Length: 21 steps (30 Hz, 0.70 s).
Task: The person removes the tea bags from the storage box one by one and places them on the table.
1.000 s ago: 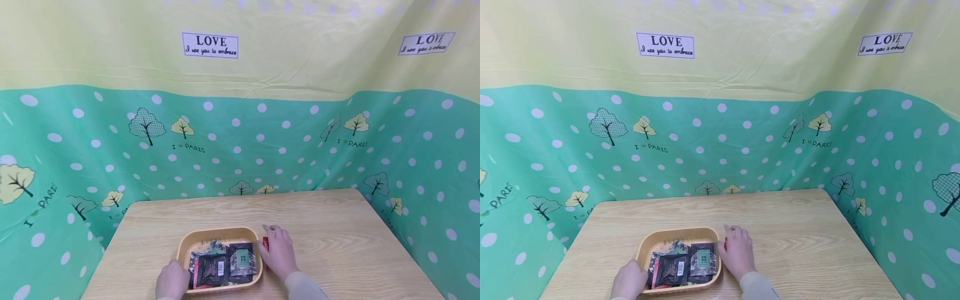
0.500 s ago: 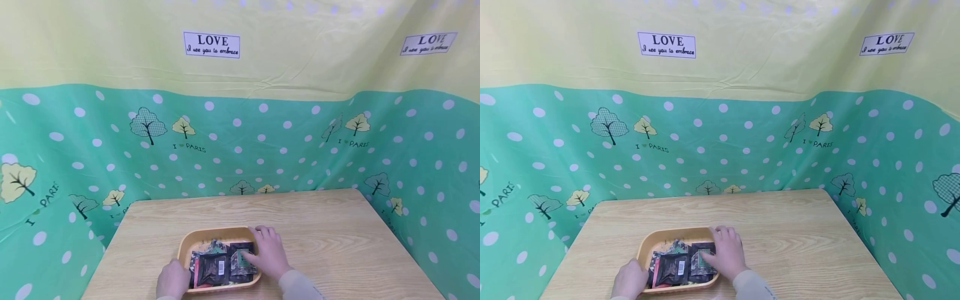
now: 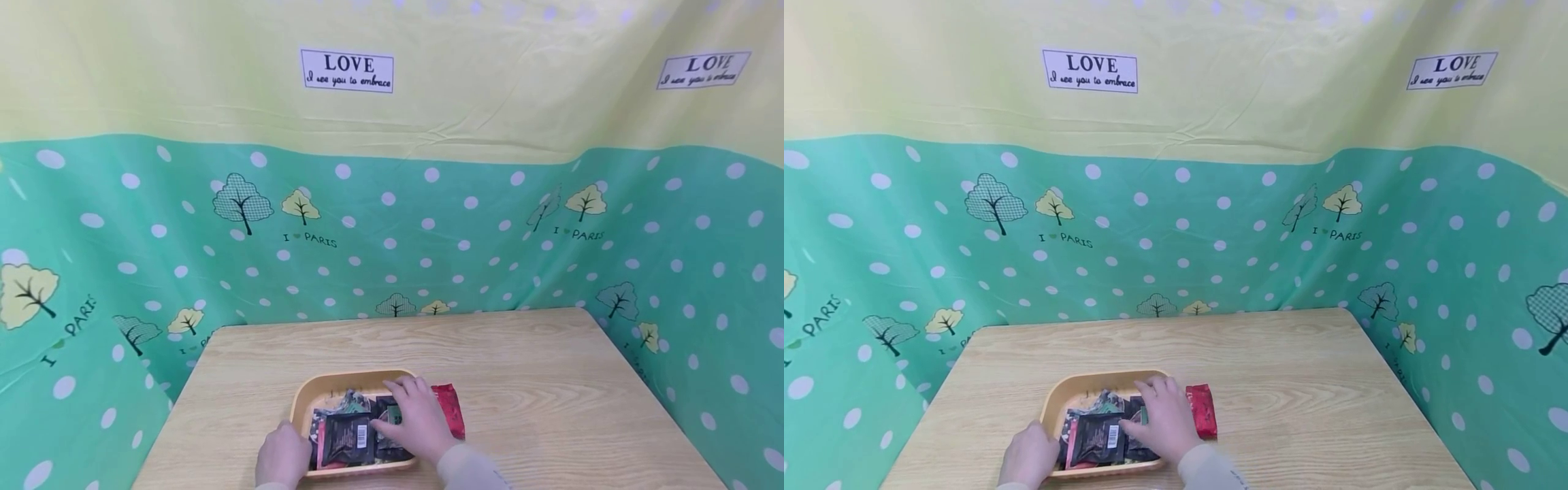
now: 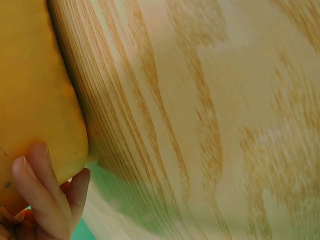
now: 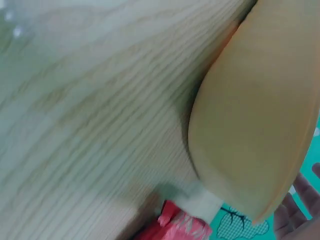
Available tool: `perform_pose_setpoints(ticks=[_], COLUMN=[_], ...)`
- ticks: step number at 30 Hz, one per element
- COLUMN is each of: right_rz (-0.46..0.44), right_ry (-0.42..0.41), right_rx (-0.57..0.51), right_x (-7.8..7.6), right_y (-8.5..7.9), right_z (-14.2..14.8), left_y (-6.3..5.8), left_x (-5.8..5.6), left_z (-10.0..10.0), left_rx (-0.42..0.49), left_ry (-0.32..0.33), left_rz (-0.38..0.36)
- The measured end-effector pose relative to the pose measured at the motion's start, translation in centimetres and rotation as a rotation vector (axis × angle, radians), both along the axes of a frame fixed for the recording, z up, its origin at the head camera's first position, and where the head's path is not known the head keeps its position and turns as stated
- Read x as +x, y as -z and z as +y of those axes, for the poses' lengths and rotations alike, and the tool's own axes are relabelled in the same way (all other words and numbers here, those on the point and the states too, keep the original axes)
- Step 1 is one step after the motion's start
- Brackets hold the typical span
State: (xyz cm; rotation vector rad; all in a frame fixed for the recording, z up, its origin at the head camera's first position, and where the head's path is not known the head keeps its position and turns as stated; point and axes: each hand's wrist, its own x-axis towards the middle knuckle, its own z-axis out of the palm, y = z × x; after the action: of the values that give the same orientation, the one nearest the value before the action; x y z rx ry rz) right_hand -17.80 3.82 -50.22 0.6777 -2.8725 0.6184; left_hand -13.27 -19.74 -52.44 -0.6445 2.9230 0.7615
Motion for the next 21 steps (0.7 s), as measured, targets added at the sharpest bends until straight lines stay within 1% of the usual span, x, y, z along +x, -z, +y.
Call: perform_pose_setpoints(ticks=[3,6,11,15,21], right_rz=[-0.008,-0.014,-0.06,-0.086,-0.092], right_ry=[-0.018,-0.035,-0.05,-0.073,-0.087], right_rx=[-0.006,0.015,0.043,0.026,0.015], right_x=[0.2,0.4,0.7,0.7,0.5], right_y=[0.2,0.4,0.8,1.3,1.8], right_z=[-0.6,-1.2,-2.1,-2.6,-2.9], left_y=[0.0,0.0,0.0,0.0,0.0], left_x=[0.0,0.1,0.1,0.1,0.1], left_z=[0.0,0.0,0.0,0.0,-0.1], left_rx=[0.001,0.0,0.003,0.008,0.014], left_ry=[-0.002,-0.004,-0.01,-0.011,-0.014], left_rz=[-0.001,-0.003,-0.006,-0.006,-0.007])
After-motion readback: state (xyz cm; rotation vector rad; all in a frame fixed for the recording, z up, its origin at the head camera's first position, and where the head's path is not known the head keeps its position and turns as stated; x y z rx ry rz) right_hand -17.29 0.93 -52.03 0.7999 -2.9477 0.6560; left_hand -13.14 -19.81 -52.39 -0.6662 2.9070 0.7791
